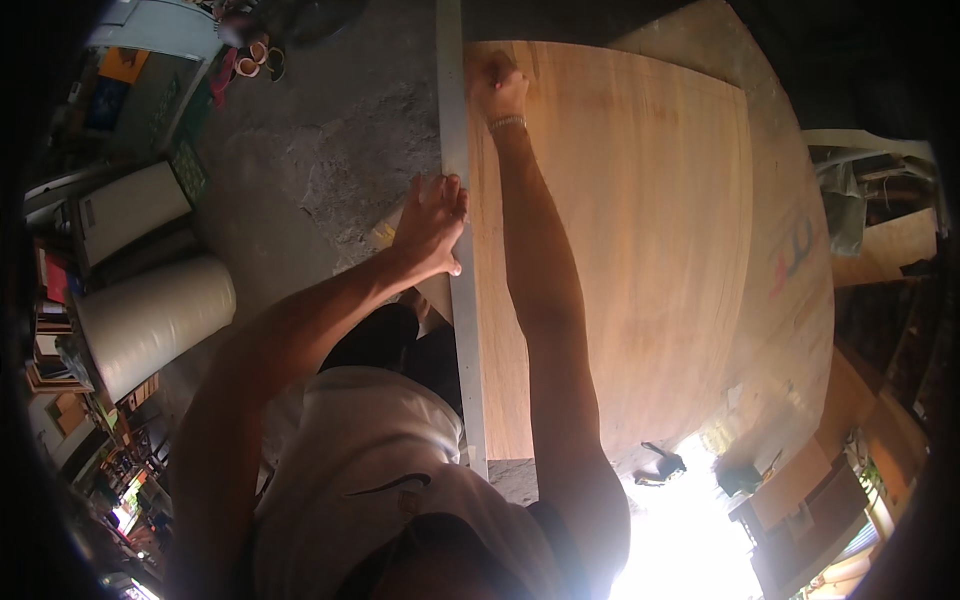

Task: The person measures and marks a large plywood sheet using a tape measure, a metal ruler, and a pencil. They repeatedly align the ruler, draw straight lines, and mark measurement points across the board surface.

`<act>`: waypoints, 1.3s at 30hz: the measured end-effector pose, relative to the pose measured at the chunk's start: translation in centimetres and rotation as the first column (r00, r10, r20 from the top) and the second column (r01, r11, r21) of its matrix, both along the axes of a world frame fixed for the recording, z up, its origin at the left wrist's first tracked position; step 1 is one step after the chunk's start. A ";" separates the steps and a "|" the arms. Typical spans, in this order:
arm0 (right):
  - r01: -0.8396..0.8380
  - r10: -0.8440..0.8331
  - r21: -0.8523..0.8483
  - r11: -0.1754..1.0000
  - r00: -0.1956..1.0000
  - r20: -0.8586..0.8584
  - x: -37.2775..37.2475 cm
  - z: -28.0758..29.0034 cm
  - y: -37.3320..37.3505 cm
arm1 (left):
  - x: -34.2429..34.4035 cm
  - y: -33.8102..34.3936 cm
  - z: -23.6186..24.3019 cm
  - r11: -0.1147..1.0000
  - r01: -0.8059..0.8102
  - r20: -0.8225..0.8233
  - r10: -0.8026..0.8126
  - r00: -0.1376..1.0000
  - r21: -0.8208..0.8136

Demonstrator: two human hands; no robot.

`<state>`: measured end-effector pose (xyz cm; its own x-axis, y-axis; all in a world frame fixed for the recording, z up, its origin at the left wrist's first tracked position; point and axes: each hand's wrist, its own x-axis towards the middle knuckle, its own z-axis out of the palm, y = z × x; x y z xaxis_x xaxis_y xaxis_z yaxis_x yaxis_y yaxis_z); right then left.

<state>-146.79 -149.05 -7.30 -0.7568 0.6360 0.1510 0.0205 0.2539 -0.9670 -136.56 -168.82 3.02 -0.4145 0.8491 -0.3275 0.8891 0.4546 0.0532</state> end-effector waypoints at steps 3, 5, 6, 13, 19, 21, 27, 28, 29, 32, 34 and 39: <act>-0.056 0.056 -0.010 0.998 0.995 0.085 7.4 0.0 -3.7 | 0.1 -0.7 0.0 0.996 -0.078 0.044 0.080 0.996 -0.031; -0.059 0.060 -0.011 0.998 0.995 0.081 14.9 3.5 -6.6 | 0.2 -0.6 0.2 0.992 -0.123 0.106 0.126 0.986 -0.034; -0.045 0.046 -0.015 0.999 0.997 0.059 18.5 4.1 -8.1 | 0.3 -0.5 0.2 0.993 -0.120 0.095 0.121 0.988 -0.018; 0.054 -0.010 -0.128 0.990 0.947 0.320 43.8 6.9 -20.6 | 0.6 -0.2 -0.9 0.996 -0.078 -0.019 0.078 0.997 -0.044; 0.080 -0.009 -0.100 0.992 0.824 0.566 63.5 10.0 -29.5 | 0.7 0.8 0.1 0.986 -0.117 0.021 0.120 0.993 -0.122; 0.065 0.040 -0.133 0.989 0.745 0.666 67.5 11.0 -30.9 | 1.5 1.6 1.0 0.969 -0.162 -0.018 0.161 0.987 -0.186; 0.135 -0.121 0.011 0.991 0.844 0.522 59.0 12.2 -26.7 | 0.7 0.4 -1.3 0.994 -0.063 0.066 0.069 0.995 -0.088; 0.139 -0.143 0.042 0.989 0.886 0.441 55.7 11.6 -25.3 | -0.1 0.0 -2.1 0.994 -0.090 0.119 0.098 0.988 -0.069; 0.156 -0.173 0.075 0.985 0.917 0.359 52.3 10.8 -23.7 | 0.9 0.5 -0.6 0.995 0.009 -0.034 -0.012 0.999 -0.097; 0.210 -0.212 0.034 0.977 0.956 0.200 41.5 8.2 -18.0 | 2.1 1.1 2.3 0.995 -0.062 -0.092 0.055 0.994 -0.073; 0.171 -0.167 -0.045 0.984 0.982 0.085 33.2 6.3 -13.9 | 1.7 0.9 2.5 0.992 -0.075 -0.063 0.069 0.996 -0.100; 0.156 -0.156 -0.104 0.982 0.988 0.011 13.0 4.3 -5.3 | 1.2 0.8 1.9 0.991 -0.048 -0.006 0.048 0.999 -0.129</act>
